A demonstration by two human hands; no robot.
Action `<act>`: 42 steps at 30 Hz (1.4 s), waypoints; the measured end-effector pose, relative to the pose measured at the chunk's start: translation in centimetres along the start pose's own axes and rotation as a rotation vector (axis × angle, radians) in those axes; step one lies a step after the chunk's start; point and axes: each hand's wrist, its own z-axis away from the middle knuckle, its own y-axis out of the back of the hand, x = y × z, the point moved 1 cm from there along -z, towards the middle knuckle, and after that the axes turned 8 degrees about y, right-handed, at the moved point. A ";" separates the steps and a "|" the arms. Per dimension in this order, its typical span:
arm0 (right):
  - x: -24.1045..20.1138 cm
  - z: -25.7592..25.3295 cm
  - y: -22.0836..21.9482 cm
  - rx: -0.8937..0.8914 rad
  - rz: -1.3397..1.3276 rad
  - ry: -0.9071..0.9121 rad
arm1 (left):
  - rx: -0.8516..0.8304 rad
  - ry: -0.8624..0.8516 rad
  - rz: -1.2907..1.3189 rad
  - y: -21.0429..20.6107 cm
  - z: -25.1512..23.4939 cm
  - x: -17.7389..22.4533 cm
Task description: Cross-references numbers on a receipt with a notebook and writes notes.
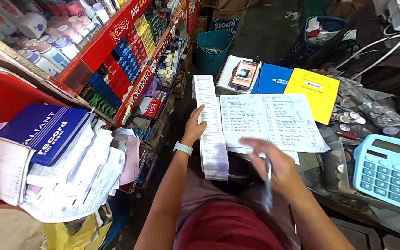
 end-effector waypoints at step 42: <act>9.8 -10.5 18.7 0.196 0.659 -0.511 | 0.170 -0.001 0.286 4.5 10.8 0.6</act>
